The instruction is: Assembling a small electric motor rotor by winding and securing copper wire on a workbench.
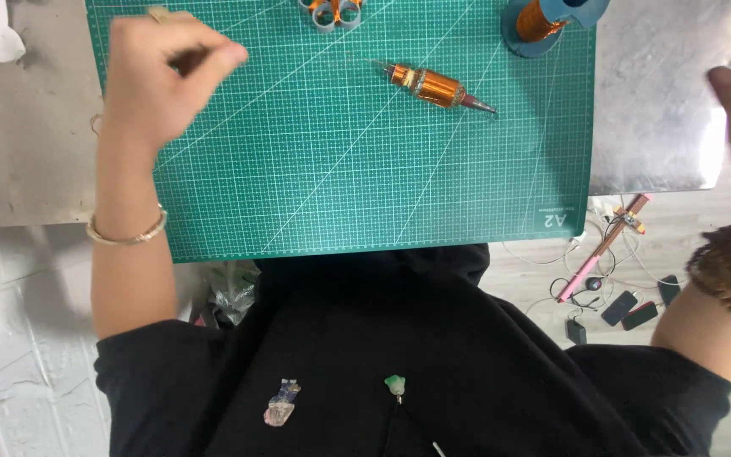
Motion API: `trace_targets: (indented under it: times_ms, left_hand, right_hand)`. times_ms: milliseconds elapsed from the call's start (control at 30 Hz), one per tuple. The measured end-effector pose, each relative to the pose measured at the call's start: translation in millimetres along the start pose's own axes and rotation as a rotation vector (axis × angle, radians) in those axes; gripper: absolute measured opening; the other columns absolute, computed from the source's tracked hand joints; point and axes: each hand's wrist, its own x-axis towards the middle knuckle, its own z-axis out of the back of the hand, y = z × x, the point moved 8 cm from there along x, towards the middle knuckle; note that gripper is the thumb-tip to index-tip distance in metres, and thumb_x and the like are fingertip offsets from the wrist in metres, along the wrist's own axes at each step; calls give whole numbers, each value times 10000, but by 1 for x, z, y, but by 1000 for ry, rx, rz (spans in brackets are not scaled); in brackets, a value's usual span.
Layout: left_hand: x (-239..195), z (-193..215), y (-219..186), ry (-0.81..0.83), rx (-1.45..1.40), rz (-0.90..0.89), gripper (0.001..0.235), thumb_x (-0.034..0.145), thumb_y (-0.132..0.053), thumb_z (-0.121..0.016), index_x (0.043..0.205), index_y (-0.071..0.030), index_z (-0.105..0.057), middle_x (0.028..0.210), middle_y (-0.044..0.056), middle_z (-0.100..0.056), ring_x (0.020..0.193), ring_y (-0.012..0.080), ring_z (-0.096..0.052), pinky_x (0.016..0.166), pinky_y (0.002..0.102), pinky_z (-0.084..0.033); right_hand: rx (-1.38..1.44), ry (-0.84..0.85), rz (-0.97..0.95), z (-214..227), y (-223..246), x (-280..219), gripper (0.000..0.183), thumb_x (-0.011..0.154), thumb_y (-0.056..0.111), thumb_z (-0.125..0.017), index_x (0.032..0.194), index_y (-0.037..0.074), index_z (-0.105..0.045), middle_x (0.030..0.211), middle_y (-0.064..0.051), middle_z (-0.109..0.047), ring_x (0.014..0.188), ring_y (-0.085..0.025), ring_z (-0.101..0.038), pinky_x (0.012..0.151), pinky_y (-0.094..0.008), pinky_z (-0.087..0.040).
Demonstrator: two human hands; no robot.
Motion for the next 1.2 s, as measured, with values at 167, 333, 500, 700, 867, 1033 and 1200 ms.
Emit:
trace_targets:
  times_ms: [167,333,500,700,867,1033,1200]
  left_hand:
    - [-1,-17,-17,12,-61,4,81,990,76,-706,917,68,-740,667,97,-626,550,135,-473,553,247,-351]
    - [-5,-22,-19,5,-134,7,32,950,88,-701,954,78,-731,630,84,-587,549,135,-472,494,216,-347]
    - [-9,-22,-9,3,-115,37,49,955,55,-693,951,81,-734,652,93,-616,559,141,-493,504,218,-348]
    - [-4,-25,-1,1,-79,-7,75,986,77,-684,934,99,-733,675,113,-618,590,168,-517,538,251,-387]
    - [-1,-30,-2,-4,-58,-21,68,989,73,-684,945,88,-733,704,114,-640,619,183,-552,579,267,-421]
    - [5,-48,-12,50,-121,23,48,946,82,-686,922,84,-727,687,96,-638,546,142,-505,545,235,-396]
    - [13,-75,-25,214,-15,25,109,933,-59,-644,922,1,-734,762,51,-684,680,164,-626,747,313,-499]
  right_hand:
    - [-77,-142,418,-34,178,29,271,1020,-193,-625,1278,-200,-544,1231,-333,-550,1140,-439,-549,998,-483,-472]
    - [-70,-27,655,-115,243,77,326,938,24,-735,1215,-64,-587,1213,-188,-632,1068,-343,-584,893,-456,-476]
    - [65,-60,734,-156,237,111,94,983,-12,-666,1070,-46,-675,1046,-147,-677,973,-320,-605,861,-435,-442]
    - [330,83,640,-160,225,116,102,1001,-18,-663,1050,-106,-648,995,-202,-610,694,-220,-562,634,-294,-510]
    - [332,45,663,-161,221,114,38,979,-51,-687,987,-87,-679,984,-203,-619,915,-290,-585,731,-341,-515]
    - [356,-23,639,-159,218,113,46,987,-50,-684,969,-87,-704,866,-161,-594,777,-239,-561,636,-307,-468]
    - [353,-45,629,-158,218,111,52,995,-33,-691,966,-76,-694,819,-127,-552,650,-197,-495,611,-303,-437]
